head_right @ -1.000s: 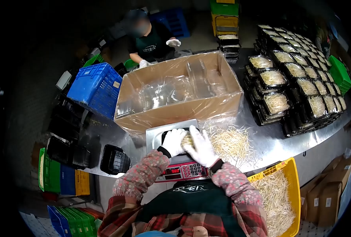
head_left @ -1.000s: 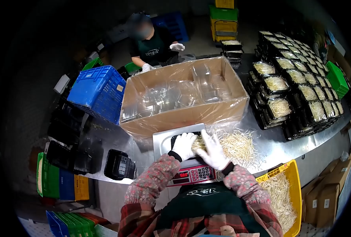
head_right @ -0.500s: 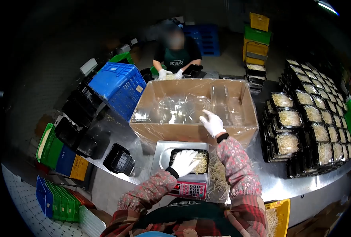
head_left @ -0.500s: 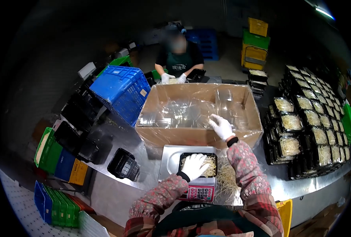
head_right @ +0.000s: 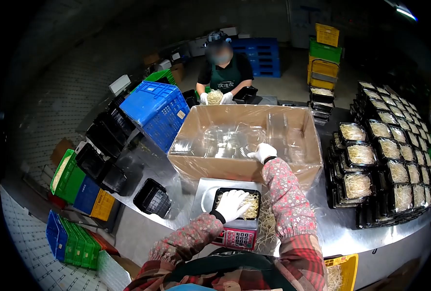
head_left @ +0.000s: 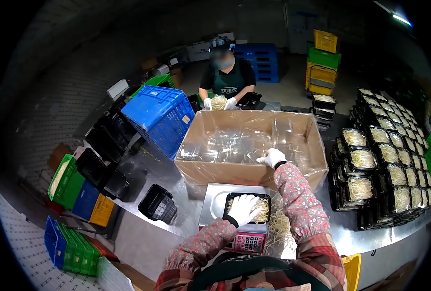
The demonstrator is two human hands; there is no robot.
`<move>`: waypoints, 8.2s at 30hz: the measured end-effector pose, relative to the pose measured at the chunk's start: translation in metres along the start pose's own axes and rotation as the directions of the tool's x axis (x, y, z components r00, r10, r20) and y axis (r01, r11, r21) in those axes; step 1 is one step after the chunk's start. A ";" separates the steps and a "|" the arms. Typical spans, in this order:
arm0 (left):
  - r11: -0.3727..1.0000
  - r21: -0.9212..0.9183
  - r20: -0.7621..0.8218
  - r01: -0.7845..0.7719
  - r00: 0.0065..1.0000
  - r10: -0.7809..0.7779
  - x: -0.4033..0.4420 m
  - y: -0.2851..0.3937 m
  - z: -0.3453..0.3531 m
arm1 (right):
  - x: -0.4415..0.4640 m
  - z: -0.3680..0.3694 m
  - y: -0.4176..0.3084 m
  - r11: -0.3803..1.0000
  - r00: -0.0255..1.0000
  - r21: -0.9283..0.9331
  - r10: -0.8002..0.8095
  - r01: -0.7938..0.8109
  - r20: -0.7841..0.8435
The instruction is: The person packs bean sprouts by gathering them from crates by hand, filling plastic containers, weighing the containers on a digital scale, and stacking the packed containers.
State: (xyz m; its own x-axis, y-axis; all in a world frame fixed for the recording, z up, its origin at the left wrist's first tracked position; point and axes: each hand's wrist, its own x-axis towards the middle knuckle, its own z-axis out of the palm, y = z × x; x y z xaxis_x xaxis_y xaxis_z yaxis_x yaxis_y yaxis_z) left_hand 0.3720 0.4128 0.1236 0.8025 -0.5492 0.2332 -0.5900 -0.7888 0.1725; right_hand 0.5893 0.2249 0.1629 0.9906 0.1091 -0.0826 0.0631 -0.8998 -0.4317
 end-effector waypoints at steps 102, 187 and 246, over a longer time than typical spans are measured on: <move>-0.475 -0.811 0.585 0.341 0.498 -0.640 -0.090 -0.029 -0.004 | -0.223 0.079 0.042 0.782 0.983 0.612 0.004 -0.118 0.184; 0.650 -0.151 0.015 -0.744 0.656 0.755 0.099 0.128 0.150 | -0.814 0.118 0.022 0.520 -0.710 0.854 0.596 -0.017 -0.377; 0.425 -0.658 0.752 0.622 0.571 0.329 -0.078 0.409 0.277 | -0.708 0.191 0.134 0.288 0.307 0.214 0.950 -0.934 0.064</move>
State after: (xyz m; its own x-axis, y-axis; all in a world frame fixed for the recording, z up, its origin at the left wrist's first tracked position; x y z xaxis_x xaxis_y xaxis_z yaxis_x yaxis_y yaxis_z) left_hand 0.0929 0.0570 -0.0897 0.3307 -0.7809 -0.5300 0.1893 -0.4953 0.8479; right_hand -0.1272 0.1076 -0.0082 0.3564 -0.7940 -0.4925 -0.9326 -0.2703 -0.2391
